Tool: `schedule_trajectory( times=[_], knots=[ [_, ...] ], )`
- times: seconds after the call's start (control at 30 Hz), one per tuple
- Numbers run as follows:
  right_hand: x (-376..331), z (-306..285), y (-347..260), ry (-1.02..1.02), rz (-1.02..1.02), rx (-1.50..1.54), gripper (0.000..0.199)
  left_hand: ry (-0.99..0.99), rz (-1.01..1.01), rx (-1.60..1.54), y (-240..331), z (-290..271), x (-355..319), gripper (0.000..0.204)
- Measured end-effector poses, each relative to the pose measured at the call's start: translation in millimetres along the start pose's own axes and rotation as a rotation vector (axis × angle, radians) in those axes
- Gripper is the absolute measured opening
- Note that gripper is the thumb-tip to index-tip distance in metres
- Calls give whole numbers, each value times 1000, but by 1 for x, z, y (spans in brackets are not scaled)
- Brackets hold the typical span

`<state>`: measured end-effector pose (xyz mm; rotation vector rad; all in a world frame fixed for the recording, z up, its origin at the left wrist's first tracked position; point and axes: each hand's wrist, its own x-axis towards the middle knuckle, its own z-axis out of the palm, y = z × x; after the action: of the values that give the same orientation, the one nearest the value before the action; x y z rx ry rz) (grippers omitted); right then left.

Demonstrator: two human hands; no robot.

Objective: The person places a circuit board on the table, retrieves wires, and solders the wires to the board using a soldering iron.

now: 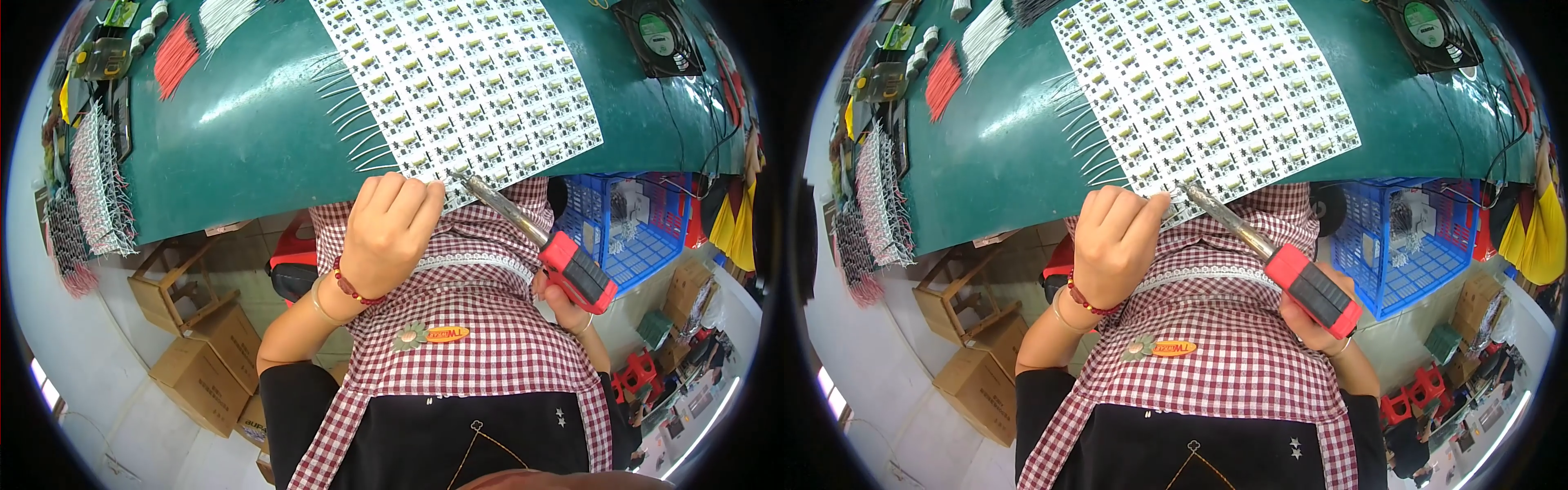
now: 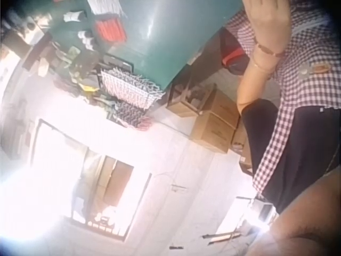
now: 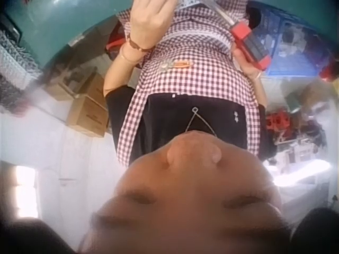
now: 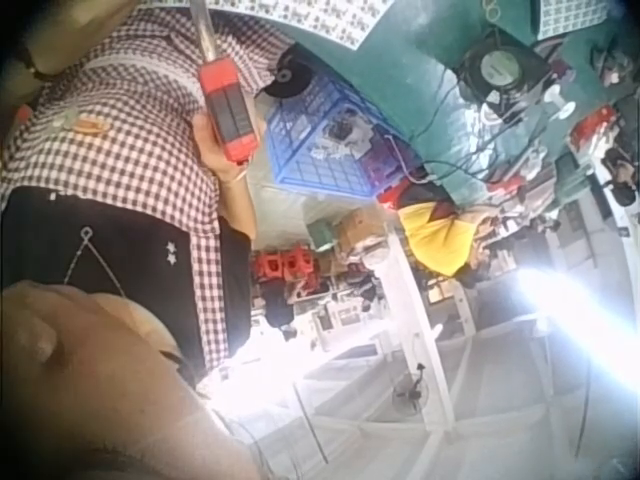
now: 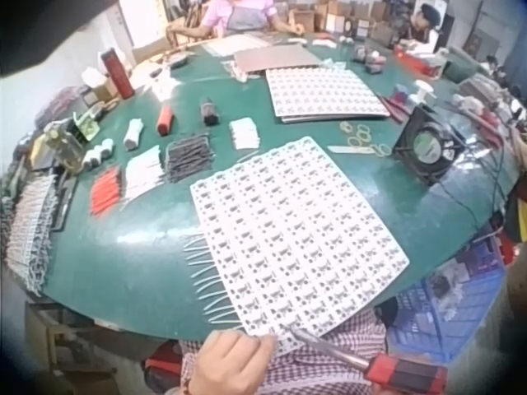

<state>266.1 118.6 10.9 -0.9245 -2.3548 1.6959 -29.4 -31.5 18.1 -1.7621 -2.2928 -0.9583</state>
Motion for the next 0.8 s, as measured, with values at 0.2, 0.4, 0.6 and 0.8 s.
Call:
schedule_trajectory(
  times=[0.2, 0.4, 0.6, 0.8],
  knots=[
    [16, 0, -26, -21, -72, -20, 22, -19, 1, 5, 3, -1, 2, 28],
    [1, -2, -8, 39, -97, -47, 21, -45, 4, 8, 3, -3, 3, 29],
    [1, -3, -5, 2, -24, 70, 24, -61, 6, 21, 4, -4, 4, 28],
    [5, 3, -14, 65, -49, 0, 23, -68, 10, 25, 3, -5, 3, 29]
  ],
)
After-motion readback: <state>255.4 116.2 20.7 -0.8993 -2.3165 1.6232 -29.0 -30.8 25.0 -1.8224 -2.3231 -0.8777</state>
